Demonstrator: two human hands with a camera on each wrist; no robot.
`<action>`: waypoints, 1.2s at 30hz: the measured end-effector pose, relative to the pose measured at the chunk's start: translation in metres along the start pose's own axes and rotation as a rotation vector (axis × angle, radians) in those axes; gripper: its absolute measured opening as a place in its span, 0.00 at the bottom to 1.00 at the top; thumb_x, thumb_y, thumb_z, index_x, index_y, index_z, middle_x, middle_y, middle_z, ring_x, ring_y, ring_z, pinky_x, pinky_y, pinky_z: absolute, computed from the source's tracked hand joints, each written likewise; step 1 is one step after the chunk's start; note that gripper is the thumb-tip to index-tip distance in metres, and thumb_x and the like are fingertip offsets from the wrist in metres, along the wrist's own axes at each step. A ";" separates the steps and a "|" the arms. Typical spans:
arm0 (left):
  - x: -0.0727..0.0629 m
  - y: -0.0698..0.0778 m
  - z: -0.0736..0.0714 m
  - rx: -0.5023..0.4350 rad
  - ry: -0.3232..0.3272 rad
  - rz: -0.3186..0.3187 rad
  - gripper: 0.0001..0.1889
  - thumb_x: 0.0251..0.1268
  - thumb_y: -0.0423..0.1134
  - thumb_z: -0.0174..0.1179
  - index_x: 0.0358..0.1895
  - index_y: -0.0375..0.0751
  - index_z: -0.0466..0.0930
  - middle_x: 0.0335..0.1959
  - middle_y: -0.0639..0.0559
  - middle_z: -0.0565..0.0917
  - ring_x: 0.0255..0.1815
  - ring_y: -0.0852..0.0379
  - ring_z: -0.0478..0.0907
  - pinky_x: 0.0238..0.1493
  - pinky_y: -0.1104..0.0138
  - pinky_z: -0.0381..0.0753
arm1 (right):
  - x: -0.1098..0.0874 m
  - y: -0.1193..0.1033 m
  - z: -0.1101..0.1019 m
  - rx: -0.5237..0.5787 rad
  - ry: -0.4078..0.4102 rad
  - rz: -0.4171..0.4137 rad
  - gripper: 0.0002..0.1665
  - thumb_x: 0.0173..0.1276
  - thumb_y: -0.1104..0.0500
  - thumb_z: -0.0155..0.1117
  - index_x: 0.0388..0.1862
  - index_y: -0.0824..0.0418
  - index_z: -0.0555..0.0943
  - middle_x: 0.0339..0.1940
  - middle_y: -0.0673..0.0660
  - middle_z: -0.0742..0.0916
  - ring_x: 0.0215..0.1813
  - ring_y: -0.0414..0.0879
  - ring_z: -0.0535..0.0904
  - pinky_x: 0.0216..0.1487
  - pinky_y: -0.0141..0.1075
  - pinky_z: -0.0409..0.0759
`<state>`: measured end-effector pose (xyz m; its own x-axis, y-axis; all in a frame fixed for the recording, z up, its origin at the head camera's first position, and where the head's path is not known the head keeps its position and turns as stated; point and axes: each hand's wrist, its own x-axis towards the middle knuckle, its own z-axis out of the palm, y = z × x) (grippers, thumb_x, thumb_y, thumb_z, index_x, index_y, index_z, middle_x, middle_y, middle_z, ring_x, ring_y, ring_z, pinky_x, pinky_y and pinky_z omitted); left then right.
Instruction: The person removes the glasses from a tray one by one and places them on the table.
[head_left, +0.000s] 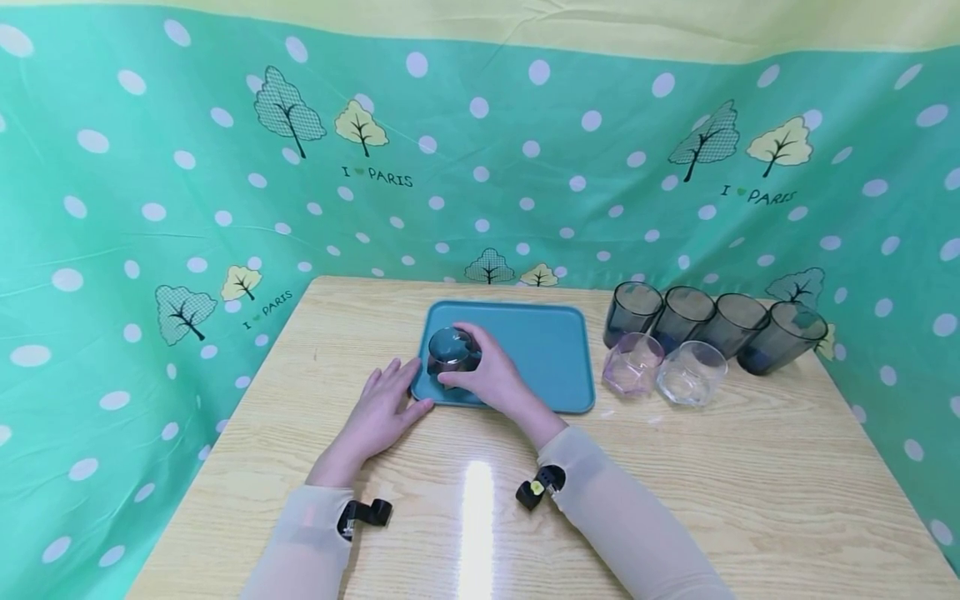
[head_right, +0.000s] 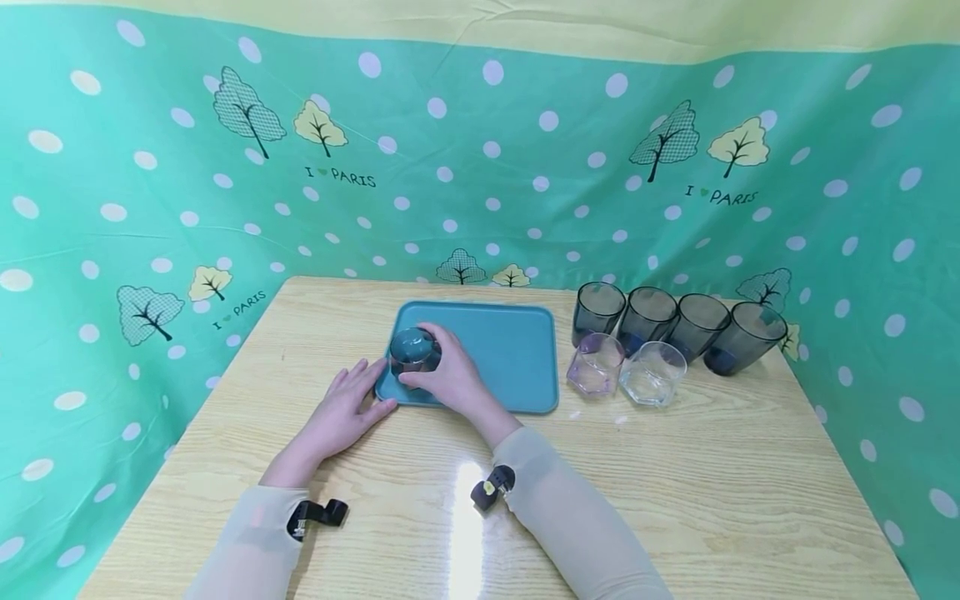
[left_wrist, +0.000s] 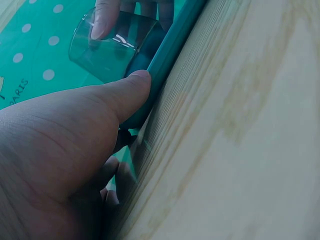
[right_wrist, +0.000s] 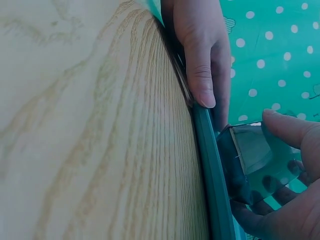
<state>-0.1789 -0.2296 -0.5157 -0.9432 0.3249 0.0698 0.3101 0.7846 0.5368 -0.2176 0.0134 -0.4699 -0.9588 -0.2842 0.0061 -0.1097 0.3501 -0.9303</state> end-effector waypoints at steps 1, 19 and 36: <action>0.000 0.000 0.000 0.000 -0.003 -0.004 0.44 0.84 0.57 0.63 0.88 0.34 0.58 0.87 0.37 0.64 0.91 0.36 0.49 0.90 0.41 0.37 | 0.000 0.000 0.000 0.002 0.001 0.000 0.54 0.66 0.54 0.88 0.86 0.45 0.69 0.80 0.57 0.77 0.78 0.59 0.74 0.77 0.60 0.75; -0.001 0.003 -0.001 -0.012 0.003 -0.003 0.44 0.84 0.56 0.64 0.88 0.34 0.59 0.87 0.37 0.64 0.91 0.35 0.49 0.90 0.41 0.37 | -0.016 -0.008 -0.017 0.047 0.040 0.010 0.53 0.65 0.54 0.89 0.85 0.44 0.71 0.79 0.56 0.78 0.78 0.57 0.75 0.76 0.59 0.77; -0.002 0.002 -0.001 -0.015 -0.004 -0.013 0.44 0.84 0.56 0.64 0.89 0.35 0.58 0.87 0.37 0.63 0.91 0.36 0.48 0.90 0.42 0.36 | -0.045 -0.022 -0.057 0.070 0.068 0.000 0.51 0.66 0.56 0.88 0.84 0.39 0.71 0.80 0.49 0.76 0.78 0.56 0.75 0.74 0.54 0.80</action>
<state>-0.1767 -0.2292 -0.5144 -0.9465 0.3170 0.0598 0.2962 0.7805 0.5504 -0.1869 0.0693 -0.4287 -0.9747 -0.2218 0.0289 -0.0935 0.2865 -0.9535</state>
